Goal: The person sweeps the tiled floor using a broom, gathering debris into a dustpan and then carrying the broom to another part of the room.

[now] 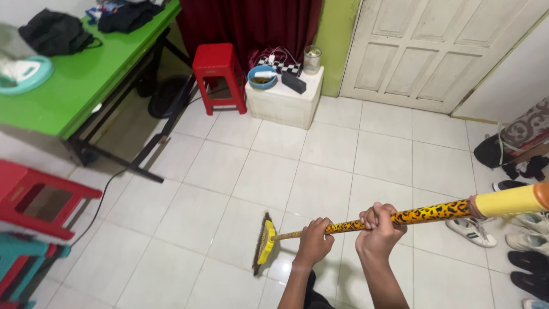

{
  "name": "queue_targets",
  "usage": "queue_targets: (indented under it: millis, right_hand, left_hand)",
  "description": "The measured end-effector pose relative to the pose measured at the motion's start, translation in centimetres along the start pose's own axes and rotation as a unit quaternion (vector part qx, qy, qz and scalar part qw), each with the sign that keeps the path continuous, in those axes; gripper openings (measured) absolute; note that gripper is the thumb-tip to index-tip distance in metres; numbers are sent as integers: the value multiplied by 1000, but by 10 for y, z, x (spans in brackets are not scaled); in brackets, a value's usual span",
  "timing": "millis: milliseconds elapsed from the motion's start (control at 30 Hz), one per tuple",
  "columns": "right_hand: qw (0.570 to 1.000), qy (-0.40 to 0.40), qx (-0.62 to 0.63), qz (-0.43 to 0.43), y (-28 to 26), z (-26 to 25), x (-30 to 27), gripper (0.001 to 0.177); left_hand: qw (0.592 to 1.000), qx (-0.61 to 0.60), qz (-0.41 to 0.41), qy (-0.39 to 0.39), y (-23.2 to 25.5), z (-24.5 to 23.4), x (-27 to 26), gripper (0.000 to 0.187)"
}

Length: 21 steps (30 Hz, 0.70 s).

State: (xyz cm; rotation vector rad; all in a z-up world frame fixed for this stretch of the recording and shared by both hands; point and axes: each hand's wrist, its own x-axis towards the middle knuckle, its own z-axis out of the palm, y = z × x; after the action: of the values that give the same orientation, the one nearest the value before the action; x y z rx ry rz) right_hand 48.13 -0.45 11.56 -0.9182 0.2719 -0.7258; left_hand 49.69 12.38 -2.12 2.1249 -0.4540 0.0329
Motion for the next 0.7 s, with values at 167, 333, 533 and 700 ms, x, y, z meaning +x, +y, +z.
queue_targets:
  millis: [167, 333, 533, 700]
  right_hand:
    - [1000, 14, 16, -10, 26, 51, 71, 40]
    - [999, 35, 15, -32, 54, 92, 123, 40]
    - [997, 39, 15, -68, 105, 141, 177, 39]
    - [994, 41, -2, -98, 143, 185, 216, 39]
  left_hand:
    - [996, -23, -21, -87, -27, -22, 103, 14]
    - [986, -70, 13, -149, -65, -48, 187, 19]
    - [978, -73, 34, -195, -102, -76, 277, 17]
    - [969, -79, 123, -201, -148, -86, 349, 14]
